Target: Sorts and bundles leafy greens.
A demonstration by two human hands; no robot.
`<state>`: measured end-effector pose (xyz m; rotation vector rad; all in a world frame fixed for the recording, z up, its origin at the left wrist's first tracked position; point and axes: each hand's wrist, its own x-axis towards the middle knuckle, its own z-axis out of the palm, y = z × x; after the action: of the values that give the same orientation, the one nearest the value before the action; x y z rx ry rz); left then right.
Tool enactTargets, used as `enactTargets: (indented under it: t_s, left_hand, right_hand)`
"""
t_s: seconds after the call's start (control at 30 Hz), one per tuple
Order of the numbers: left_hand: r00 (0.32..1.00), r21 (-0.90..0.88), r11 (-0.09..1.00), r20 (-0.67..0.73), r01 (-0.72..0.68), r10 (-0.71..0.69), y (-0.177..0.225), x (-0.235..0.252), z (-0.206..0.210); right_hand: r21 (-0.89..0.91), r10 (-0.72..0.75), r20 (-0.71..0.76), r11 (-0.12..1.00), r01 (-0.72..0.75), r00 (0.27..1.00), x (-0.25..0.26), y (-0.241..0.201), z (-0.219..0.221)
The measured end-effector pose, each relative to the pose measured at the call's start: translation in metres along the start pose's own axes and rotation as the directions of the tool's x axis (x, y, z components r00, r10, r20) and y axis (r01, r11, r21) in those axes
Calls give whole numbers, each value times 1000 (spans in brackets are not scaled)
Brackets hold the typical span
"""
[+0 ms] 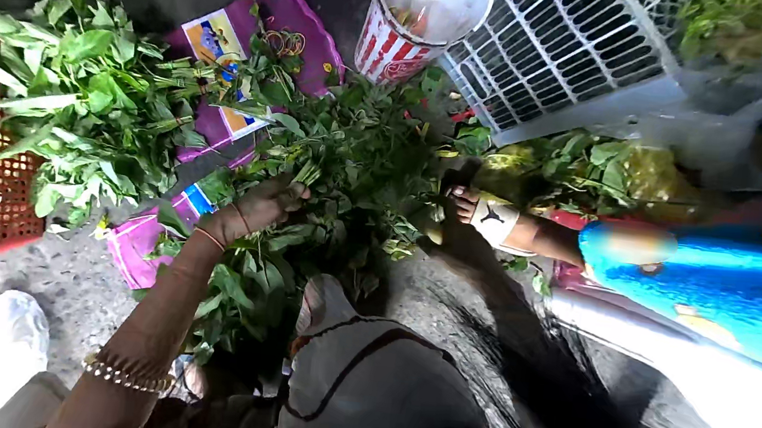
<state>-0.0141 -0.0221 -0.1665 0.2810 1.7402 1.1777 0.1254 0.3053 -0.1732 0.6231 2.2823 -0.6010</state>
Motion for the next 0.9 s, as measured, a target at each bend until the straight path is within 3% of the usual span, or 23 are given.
enactTargets:
  t_s: [0.03,0.1,0.2,0.3,0.4,0.5,0.57,0.63,0.7,0.8,0.9]
  left_hand:
    - [1000,187,982,3,15,-16,2,0,-2]
    - [999,393,919,20,30,-41,4,4,0]
    - [995,453,891,63,43,-80,12,9,3]
    - [989,361,932,146,-16,-39,14,9,0]
    - [981,210,976,191,-57,16,15,4,-4]
    - [992,-42,999,125,2,4,18,-2,0]
    - [998,-166,986,58,2,8,19,-3,5]
    - [999,-180,983,34,-27,34,17,-4,7]
    - [998,-118,992,20,-50,53,15,-5,8]
    - [997,-15,997,9,-71,71,9,-3,10]
    - [997,24,997,23,-79,79,4,0,11]
  right_hand:
    - [24,14,70,1000,-16,997,-14,8,-12]
    - [110,6,198,994,-28,980,-42,32,-28]
    - [345,-44,269,937,-54,962,-79,47,-37]
    - [556,-50,280,823,-119,959,-98,15,-33]
    - [695,-161,171,719,-3,972,-79,-4,-1]
    - [695,-280,75,703,151,957,-54,-47,18]
    - [653,-277,72,739,165,958,-37,-73,27]
    - [638,-274,7,741,207,962,-14,-91,40]
    - [714,-331,-42,650,260,943,4,-97,49]
    - [832,-398,-30,499,243,917,14,-104,50]
    - [852,-436,-24,462,247,900,17,-108,56]
